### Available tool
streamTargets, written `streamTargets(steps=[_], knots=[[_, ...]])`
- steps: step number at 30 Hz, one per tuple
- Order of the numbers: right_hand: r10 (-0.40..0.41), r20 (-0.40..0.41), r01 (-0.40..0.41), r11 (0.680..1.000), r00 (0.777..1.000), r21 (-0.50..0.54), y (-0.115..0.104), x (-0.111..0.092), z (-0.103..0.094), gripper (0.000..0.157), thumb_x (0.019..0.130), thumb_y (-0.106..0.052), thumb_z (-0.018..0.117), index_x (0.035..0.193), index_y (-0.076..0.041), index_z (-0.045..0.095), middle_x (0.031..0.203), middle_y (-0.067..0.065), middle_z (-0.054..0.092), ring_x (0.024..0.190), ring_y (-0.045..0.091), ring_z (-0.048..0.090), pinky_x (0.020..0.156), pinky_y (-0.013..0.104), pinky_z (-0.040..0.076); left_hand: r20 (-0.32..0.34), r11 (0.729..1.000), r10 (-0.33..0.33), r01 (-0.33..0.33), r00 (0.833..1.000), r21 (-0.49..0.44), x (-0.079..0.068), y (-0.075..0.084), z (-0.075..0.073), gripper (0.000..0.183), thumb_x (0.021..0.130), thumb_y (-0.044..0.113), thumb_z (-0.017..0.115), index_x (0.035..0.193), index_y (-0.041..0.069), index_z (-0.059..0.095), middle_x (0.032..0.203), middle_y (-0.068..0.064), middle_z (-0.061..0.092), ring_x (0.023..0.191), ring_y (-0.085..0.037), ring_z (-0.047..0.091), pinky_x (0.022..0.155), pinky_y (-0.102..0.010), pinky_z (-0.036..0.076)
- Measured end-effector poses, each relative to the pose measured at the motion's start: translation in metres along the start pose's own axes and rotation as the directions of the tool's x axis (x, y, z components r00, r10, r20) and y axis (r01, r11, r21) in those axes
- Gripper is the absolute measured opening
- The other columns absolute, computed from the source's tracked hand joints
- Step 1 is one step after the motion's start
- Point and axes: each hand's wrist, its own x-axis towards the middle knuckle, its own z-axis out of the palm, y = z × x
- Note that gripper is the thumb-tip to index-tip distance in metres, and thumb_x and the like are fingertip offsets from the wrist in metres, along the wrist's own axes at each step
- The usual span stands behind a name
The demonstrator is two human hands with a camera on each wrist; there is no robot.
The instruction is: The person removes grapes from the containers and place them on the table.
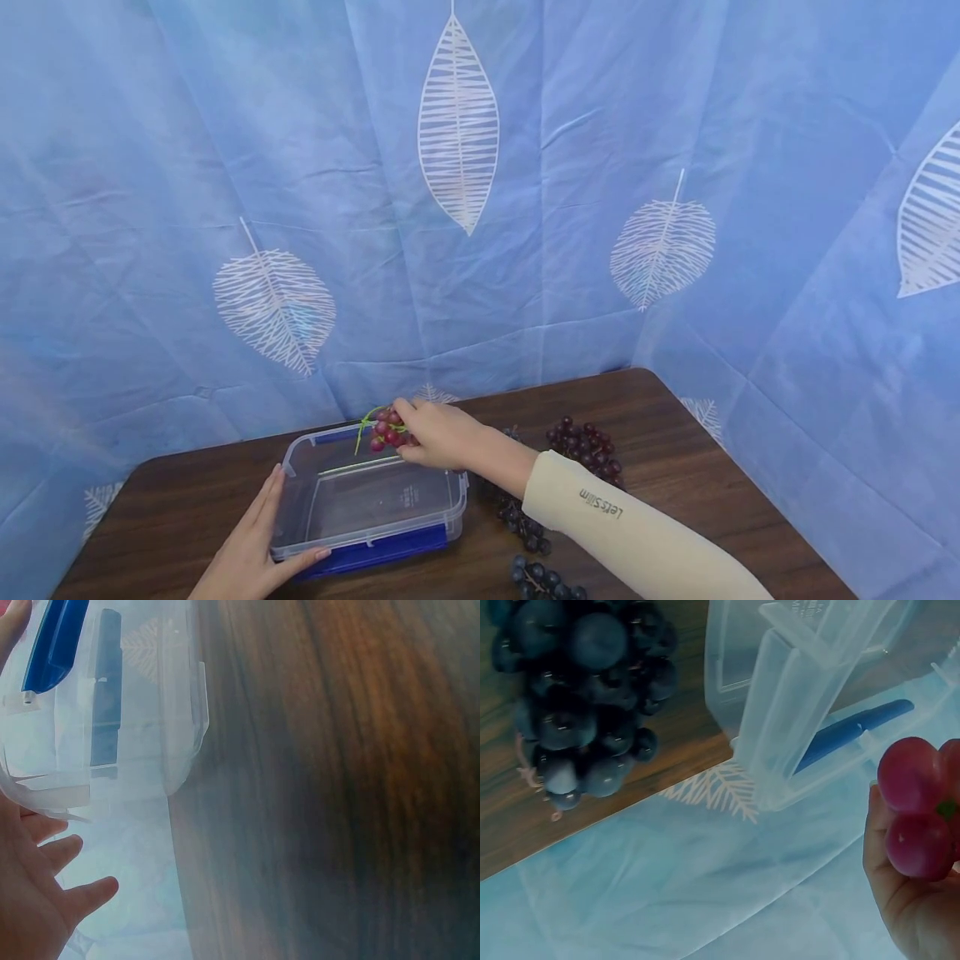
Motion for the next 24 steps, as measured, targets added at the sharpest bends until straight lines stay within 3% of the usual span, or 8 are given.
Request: streamTargets(steps=[6,17,24], knots=[[0.065,-0.02,-0.064,0.997,0.998,0.042,0.009,-0.018,-0.006,0.054,0.099,-0.034,0.065,0.143,-0.009,0.044,0.122,0.013,0.061,0.076,0.007,0.059,0.064,0.025,0.05,0.051,1.0,-0.02,0.02,0.998,-0.008,0.0,0.001,-0.002,0.132,0.077,0.077,0.066,0.159,-0.004,0.002,0.164,-0.03,0.006,0.147,-0.053,0.019,0.107,-0.072,0.031],[0.089,-0.106,-0.086,0.996,0.99,0.036,0.031,-0.043,-0.007,0.048,0.098,-0.03,0.067,0.135,-0.005,0.048,0.104,0.007,0.062,0.072,0.008,0.057,0.058,0.025,0.048,0.004,0.999,0.014,-0.013,1.0,-0.05,-0.002,0.002,-0.002,0.131,0.077,0.077,0.067,0.16,-0.001,0.002,0.164,-0.029,0.009,0.145,-0.053,0.023,0.104,-0.072,0.034],[0.149,-0.138,-0.148,0.989,0.979,0.024,0.044,-0.059,-0.001,0.046,0.096,-0.028,0.069,0.132,-0.004,0.051,0.105,0.009,0.064,0.078,0.013,0.062,0.061,0.03,0.051,-0.014,0.998,0.029,-0.03,0.999,-0.062,-0.002,0.002,-0.001,0.129,0.078,0.076,0.066,0.16,-0.001,0.001,0.164,-0.029,0.009,0.144,-0.054,0.024,0.104,-0.073,0.034]])
